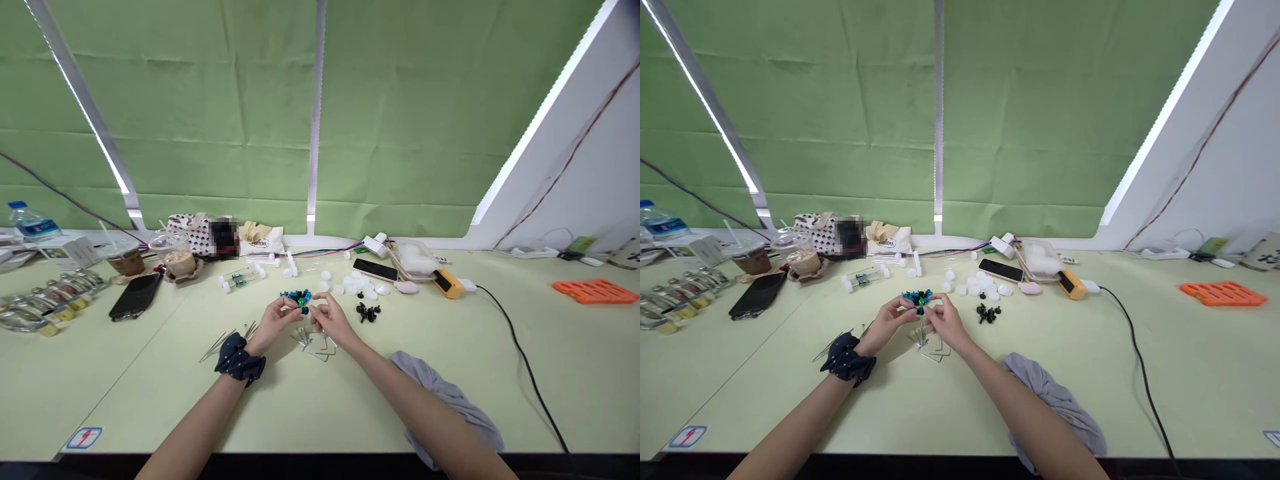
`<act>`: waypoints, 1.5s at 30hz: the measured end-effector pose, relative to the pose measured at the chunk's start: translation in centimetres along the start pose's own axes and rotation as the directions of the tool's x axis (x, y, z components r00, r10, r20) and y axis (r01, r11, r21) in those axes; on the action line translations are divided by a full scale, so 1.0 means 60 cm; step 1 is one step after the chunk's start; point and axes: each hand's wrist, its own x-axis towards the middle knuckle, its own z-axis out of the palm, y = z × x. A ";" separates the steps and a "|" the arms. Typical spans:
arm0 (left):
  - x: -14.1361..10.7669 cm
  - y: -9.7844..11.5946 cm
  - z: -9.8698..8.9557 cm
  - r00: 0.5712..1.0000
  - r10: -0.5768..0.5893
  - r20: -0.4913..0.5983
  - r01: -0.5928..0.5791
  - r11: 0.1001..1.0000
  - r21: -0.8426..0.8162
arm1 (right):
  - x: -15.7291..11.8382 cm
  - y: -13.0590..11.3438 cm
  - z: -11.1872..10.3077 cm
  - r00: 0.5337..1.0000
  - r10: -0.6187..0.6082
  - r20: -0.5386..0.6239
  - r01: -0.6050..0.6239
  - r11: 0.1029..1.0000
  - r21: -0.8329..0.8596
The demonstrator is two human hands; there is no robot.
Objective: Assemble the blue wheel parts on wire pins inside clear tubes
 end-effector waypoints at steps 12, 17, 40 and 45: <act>0.006 -0.013 0.034 0.966 0.257 0.040 -0.207 0.663 0.719 | -0.004 0.005 0.006 0.974 -0.210 -0.081 0.195 0.967 -0.165; 0.013 -0.010 0.053 0.966 0.254 0.041 -0.176 0.537 0.825 | 0.003 0.012 -0.004 0.968 -0.181 -0.176 0.164 0.981 -0.105; 0.224 -0.077 0.097 0.998 -0.010 -0.055 0.056 0.266 0.962 | 0.038 0.031 -0.062 0.848 -0.116 -0.517 0.146 0.989 0.018; 0.193 -0.061 0.074 0.998 0.040 -0.049 0.035 0.294 0.955 | 0.046 0.025 -0.085 0.736 -0.158 -0.658 0.224 0.975 0.016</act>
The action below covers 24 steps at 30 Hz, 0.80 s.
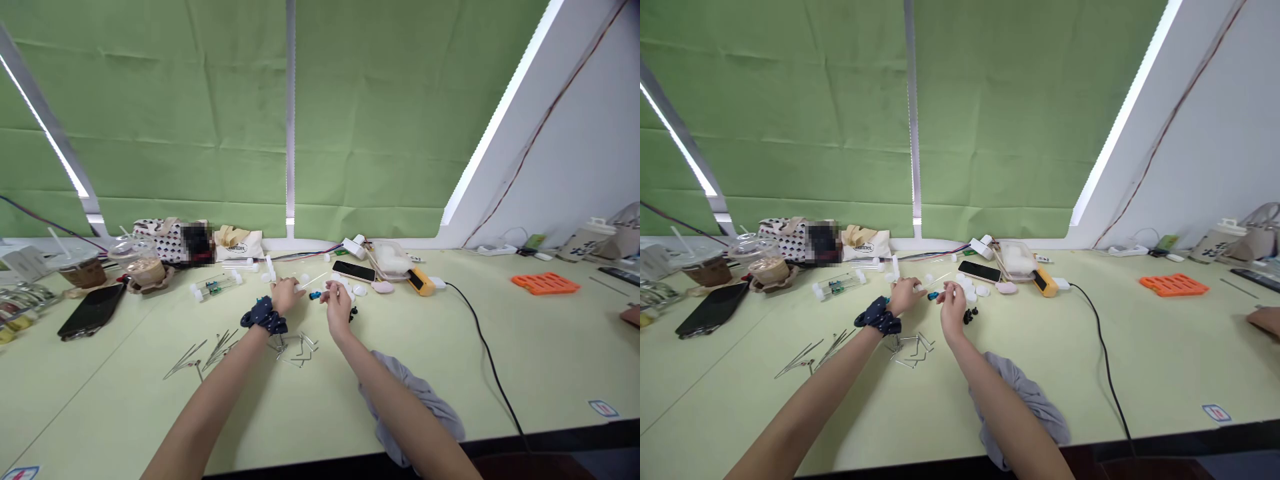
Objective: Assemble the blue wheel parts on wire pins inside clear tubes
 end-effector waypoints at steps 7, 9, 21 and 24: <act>-0.109 -0.055 -0.070 0.990 0.135 -0.034 -0.139 0.970 -0.198 | 0.043 -0.015 -0.029 0.992 -0.027 -0.120 0.054 0.972 0.229; -0.136 -0.061 -0.077 0.989 0.142 -0.036 -0.147 0.962 -0.230 | 0.043 -0.020 -0.030 0.997 -0.010 -0.076 0.032 0.953 0.301; -0.181 -0.046 -0.079 0.964 0.141 -0.226 -0.193 0.955 -0.227 | 0.019 -0.023 -0.010 0.931 0.194 0.309 -0.324 0.830 0.454; -0.186 -0.043 -0.080 0.960 0.130 -0.249 -0.185 0.960 -0.210 | 0.018 -0.026 -0.010 0.913 0.229 0.338 -0.370 0.813 0.450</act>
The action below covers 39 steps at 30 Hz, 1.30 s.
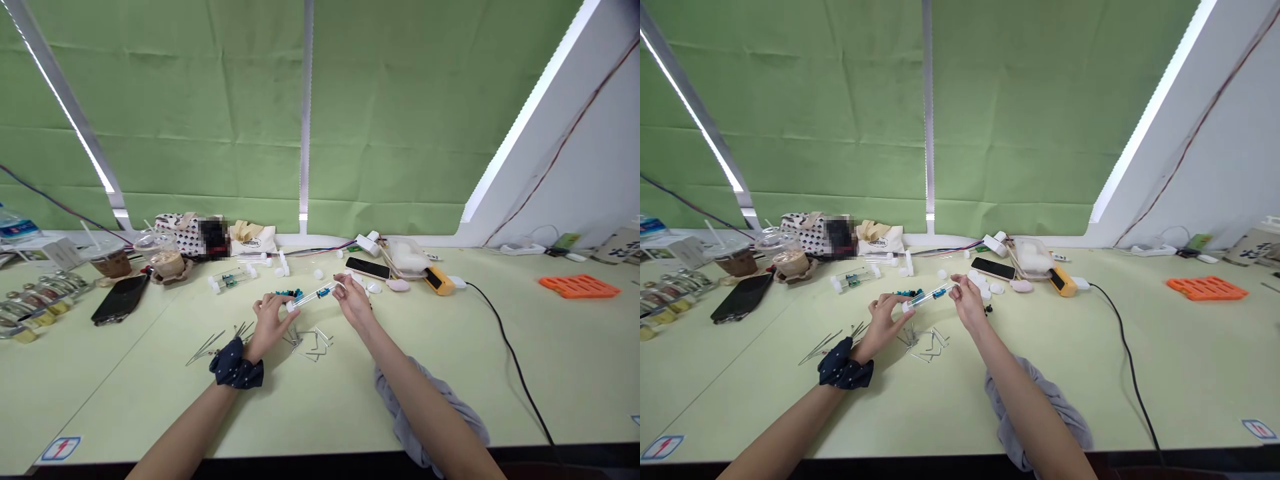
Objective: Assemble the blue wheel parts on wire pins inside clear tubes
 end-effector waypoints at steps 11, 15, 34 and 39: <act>-0.004 0.005 0.005 0.997 -0.070 -0.007 0.070 0.997 -0.028 | 0.000 0.011 0.002 1.000 -0.015 0.027 0.018 0.995 -0.102; -0.005 0.005 0.005 0.997 -0.079 0.004 0.079 0.996 -0.039 | -0.001 0.013 0.003 0.999 -0.037 0.023 0.041 0.985 -0.170; 0.003 -0.030 -0.015 0.991 -0.060 0.118 0.080 0.983 -0.168 | -0.017 -0.004 0.010 0.979 0.135 0.155 -0.110 0.981 -0.160; 0.009 -0.046 -0.012 0.984 -0.146 0.099 0.165 0.958 -0.235 | -0.014 0.013 0.001 0.984 0.167 0.062 -0.148 0.960 -0.237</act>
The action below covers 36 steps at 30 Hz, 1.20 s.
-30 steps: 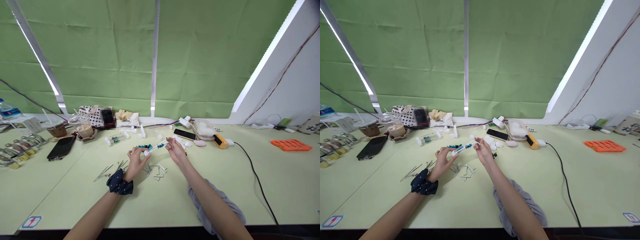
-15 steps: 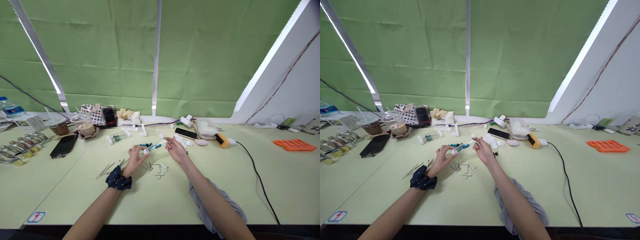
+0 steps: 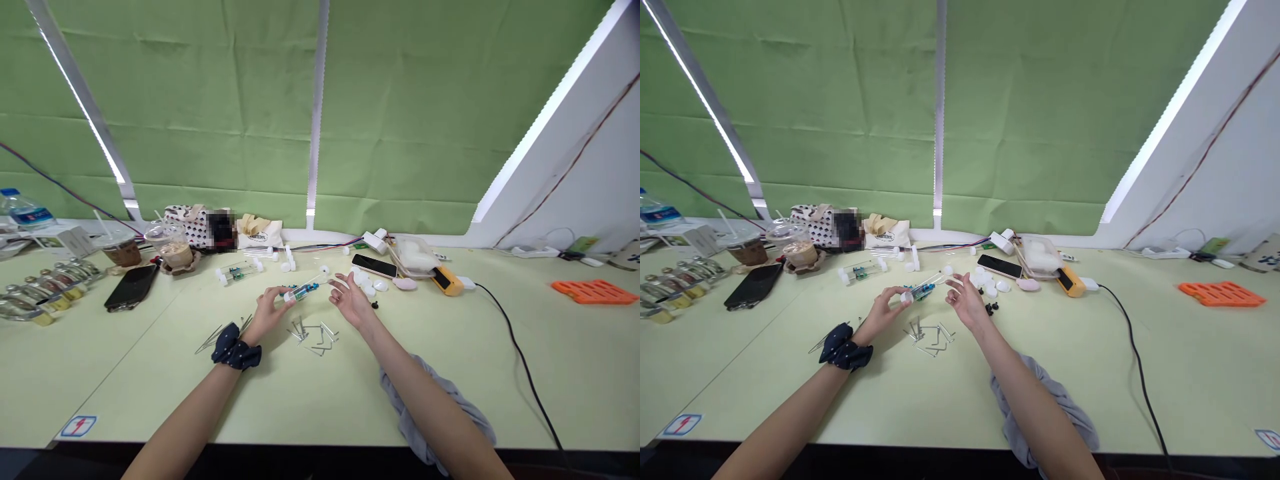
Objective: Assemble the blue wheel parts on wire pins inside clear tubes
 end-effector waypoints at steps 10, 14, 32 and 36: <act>0.008 -0.026 0.000 0.991 -0.054 -0.122 0.045 0.996 -0.075 | -0.039 0.050 0.032 0.933 0.115 0.340 0.299 0.278 -0.913; 0.007 -0.024 -0.001 0.993 -0.067 -0.099 0.062 0.997 -0.044 | -0.042 0.053 0.042 0.924 0.125 0.362 0.340 0.165 -0.926; -0.001 -0.019 0.003 0.998 0.066 0.006 -0.065 0.997 -0.045 | -0.010 -0.039 -0.011 0.829 -0.441 0.343 0.523 0.395 -0.756; -0.004 -0.004 0.003 0.994 0.062 0.095 -0.051 0.992 -0.114 | -0.012 -0.034 -0.004 0.846 -0.452 0.283 0.492 0.456 -0.742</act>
